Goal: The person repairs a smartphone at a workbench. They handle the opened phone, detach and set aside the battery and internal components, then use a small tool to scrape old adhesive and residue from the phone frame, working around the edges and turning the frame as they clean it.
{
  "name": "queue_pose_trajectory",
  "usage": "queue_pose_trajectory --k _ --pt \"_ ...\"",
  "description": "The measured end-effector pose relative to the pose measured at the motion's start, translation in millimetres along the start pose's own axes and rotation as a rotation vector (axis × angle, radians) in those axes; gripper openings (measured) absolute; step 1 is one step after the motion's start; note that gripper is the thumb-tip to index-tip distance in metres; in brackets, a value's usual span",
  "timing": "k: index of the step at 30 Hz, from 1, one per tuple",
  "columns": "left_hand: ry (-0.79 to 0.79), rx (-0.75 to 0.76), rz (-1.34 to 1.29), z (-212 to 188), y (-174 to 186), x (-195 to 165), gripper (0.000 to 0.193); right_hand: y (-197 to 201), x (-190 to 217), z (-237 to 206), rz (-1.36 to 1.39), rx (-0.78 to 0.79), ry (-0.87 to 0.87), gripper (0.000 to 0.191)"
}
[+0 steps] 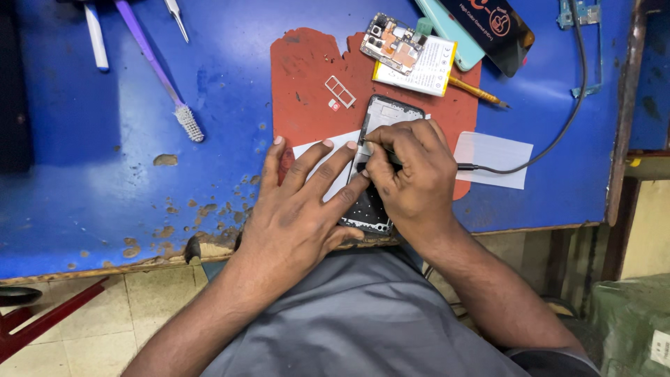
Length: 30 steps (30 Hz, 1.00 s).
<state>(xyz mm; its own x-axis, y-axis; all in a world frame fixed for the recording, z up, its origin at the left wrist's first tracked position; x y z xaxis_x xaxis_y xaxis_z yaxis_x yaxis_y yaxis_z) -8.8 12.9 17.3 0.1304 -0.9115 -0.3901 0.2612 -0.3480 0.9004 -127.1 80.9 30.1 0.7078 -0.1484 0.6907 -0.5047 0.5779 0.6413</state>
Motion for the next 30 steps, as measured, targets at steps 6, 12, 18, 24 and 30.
queue_pose_trajectory --k 6,12,18,24,30 --pt "0.017 -0.042 -0.069 -4 0 4 0.082 -1 3 0 -0.015 0.027 0.013 0.013" --pt "0.019 -0.072 -0.125 -6 -1 7 0.088 -2 9 -5 -0.012 0.058 0.005 0.014" --pt "0.008 -0.076 -0.128 -6 -3 6 0.092 -2 9 -9 -0.004 0.059 -0.007 0.015" --pt "0.007 -0.08 -0.123 -7 -2 6 0.092 -1 5 -7 -0.017 0.018 -0.001 0.014" --pt "0.003 -0.09 -0.127 -7 -1 6 0.093 -3 9 -10 -0.003 0.047 -0.009 0.013"
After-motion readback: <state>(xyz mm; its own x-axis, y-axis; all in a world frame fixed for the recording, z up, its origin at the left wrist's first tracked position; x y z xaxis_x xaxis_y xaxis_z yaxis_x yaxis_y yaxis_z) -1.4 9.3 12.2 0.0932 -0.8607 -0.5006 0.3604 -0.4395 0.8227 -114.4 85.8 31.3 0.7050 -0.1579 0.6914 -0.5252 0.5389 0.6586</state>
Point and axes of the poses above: each hand's wrist, its own z-axis towards the middle knuckle, its own y-axis out of the back of the hand, x = y × z, the point moved 8 cm from there along z, towards the middle knuckle, and after that the axes turned 12 degrees about z, right-handed, at the moved point
